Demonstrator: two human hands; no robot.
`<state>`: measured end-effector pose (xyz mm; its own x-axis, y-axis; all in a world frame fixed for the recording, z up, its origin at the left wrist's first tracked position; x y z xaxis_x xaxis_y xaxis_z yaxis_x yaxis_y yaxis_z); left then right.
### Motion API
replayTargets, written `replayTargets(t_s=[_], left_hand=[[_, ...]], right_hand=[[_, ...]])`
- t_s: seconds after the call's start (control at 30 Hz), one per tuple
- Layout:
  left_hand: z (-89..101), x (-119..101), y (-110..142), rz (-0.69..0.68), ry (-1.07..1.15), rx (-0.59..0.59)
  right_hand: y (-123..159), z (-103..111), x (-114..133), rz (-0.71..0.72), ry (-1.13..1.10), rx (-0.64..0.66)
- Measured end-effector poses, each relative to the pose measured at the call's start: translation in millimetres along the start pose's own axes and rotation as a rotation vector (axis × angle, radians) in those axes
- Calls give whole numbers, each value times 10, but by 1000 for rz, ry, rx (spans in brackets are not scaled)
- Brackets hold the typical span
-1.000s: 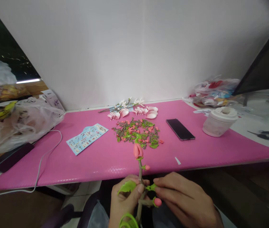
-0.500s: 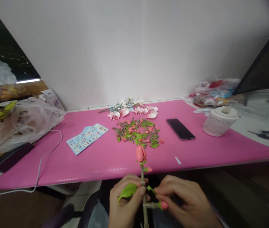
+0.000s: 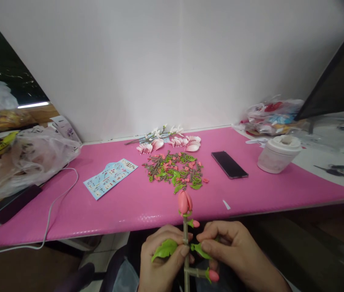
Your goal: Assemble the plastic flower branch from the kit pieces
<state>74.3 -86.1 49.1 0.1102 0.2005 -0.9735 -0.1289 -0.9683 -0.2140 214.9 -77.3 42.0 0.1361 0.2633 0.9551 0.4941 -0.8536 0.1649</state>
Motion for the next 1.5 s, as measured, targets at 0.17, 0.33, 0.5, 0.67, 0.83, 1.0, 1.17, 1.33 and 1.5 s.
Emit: replayTargets(t_s=[0.17,0.33,0.5,0.67,0.83,1.0,1.17,1.33,1.5], left_hand=[[-7,198,14,106,202,-27],[58,378,35,224,325,-115],[74,428,42,263,388,-176],[11,443,75,232,385,-97],[-12,456,90,212,376,-40],[19,445,74,209,350,-83],[24,422,51,220,320,-93],[-26,460,33,324,352,-59],[-97,510,36,395,430,-4]], right_hand=[[0,20,14,28,92,-9],[151,-14,468,502,660,-62],[400,-246,693,965,1153,-41],[475,-336,819,1074,1214,-136],[464,-301,783,1031,1156,-144],[408,-238,669,959,1121,-117],[417,-265,690,1023,1147,-105],[477,-357,750,1130,1290,-59],[487,-349,729,1165,1329,-29]])
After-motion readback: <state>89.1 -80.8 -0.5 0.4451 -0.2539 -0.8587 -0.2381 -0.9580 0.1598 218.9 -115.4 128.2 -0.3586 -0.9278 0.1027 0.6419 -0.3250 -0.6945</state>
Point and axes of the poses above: each hand's wrist, its own y-axis away from the middle knuckle, its own z-axis out of the back of the hand, x = y × z, the point moved 8 cm from there along -y, towards the middle knuckle, and after that the axes turned 7 degrees about x, right-handed, at the moved point
